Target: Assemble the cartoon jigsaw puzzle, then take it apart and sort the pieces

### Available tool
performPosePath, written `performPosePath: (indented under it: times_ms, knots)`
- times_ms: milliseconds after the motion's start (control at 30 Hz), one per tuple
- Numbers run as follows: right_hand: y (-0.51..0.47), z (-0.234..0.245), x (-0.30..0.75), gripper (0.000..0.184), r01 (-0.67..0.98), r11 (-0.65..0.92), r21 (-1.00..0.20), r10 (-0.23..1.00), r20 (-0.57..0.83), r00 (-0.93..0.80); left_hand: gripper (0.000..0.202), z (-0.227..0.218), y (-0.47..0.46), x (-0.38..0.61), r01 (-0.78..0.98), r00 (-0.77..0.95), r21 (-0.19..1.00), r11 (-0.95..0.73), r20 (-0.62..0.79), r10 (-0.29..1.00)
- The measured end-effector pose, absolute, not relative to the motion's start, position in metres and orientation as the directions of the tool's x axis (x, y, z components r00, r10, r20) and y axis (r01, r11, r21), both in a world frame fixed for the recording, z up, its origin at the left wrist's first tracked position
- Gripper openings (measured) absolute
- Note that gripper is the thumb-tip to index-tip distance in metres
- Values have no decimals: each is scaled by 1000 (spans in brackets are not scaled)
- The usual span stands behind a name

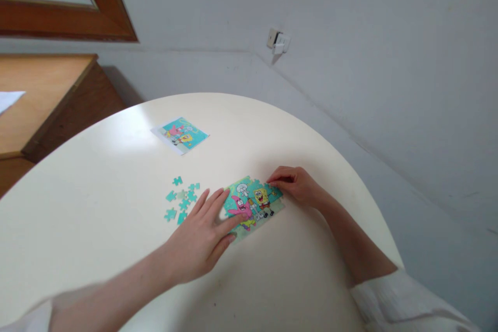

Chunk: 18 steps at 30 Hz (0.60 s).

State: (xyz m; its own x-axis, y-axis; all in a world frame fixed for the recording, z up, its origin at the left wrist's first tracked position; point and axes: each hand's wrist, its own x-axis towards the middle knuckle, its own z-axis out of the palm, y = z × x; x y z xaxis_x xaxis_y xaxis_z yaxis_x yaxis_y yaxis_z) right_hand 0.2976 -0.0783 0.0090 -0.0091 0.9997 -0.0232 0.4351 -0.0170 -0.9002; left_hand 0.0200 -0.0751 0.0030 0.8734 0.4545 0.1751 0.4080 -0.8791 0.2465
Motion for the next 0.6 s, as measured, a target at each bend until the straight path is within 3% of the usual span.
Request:
performPosePath:
  times_ms: [167, 600]
  knots:
    - [-79, 7, 296, 14, 415, -81, -906, 996, -65, 54, 42, 1, -75, 19, 407, 872, 248, -879, 183, 455]
    - [-79, 8, 296, 10, 429, -44, -902, 999, -38, 24, 41, 4, -75, 20, 409, 871, 249, -878, 181, 457]
